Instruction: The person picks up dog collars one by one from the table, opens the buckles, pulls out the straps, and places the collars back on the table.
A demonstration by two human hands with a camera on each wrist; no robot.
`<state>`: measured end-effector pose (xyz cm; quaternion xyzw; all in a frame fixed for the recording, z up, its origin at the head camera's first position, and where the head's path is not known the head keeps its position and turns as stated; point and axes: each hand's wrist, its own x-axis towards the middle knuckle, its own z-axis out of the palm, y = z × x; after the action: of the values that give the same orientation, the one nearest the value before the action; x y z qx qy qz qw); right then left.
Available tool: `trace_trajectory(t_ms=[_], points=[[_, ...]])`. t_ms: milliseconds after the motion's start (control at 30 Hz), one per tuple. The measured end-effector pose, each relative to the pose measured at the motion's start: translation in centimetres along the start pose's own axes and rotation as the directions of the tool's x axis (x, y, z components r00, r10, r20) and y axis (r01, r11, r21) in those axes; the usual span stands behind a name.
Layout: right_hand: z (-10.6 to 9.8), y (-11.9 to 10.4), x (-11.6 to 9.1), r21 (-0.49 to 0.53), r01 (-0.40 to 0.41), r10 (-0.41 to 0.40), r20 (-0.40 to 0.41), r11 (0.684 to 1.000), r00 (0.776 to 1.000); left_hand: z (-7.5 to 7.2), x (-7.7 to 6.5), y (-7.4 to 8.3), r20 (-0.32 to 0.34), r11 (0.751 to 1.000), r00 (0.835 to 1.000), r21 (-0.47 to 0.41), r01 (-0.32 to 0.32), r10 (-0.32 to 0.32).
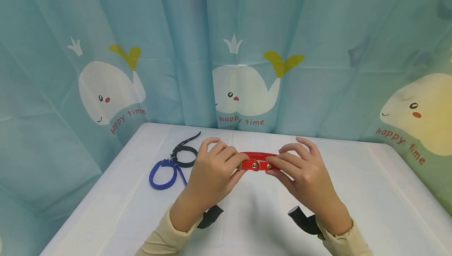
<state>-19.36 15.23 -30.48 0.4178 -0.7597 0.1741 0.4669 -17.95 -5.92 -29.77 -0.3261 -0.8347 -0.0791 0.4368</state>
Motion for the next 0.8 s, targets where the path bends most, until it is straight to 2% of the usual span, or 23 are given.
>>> trace_trajectory(t_ms=[133, 333, 533, 700, 800], points=[[0.24, -0.18, -0.12, 0.037, 0.016, -0.016, 0.011, 0.999, 1.0, 0.16, -0.05, 0.21, -0.009, 1.0, 1.0, -0.029, -0.003, 0.003], [0.07, 0.21, -0.08, 0.019, 0.025, -0.025, 0.008, 1.0, 1.0, 0.2, 0.03, 0.26, 0.002, 0.999, 1.0, -0.043, 0.005, -0.004], [0.45, -0.1, -0.25, 0.095, 0.034, -0.035, 0.003, 0.995, 0.999, 0.43, -0.07, 0.69, 0.028, 0.997, 1.0, -0.077, 0.004, -0.002], [0.48, 0.04, -0.12, 0.061, 0.056, -0.052, -0.059, 0.997, 0.997, 0.1, -0.05, 0.44, 0.023, 0.996, 0.999, -0.084, 0.024, -0.022], [-0.04, 0.3, -0.13, 0.046, 0.037, -0.036, -0.038, 0.998, 0.999, -0.26, -0.01, 0.15, 0.017, 0.995, 0.999, -0.092, 0.038, -0.036]])
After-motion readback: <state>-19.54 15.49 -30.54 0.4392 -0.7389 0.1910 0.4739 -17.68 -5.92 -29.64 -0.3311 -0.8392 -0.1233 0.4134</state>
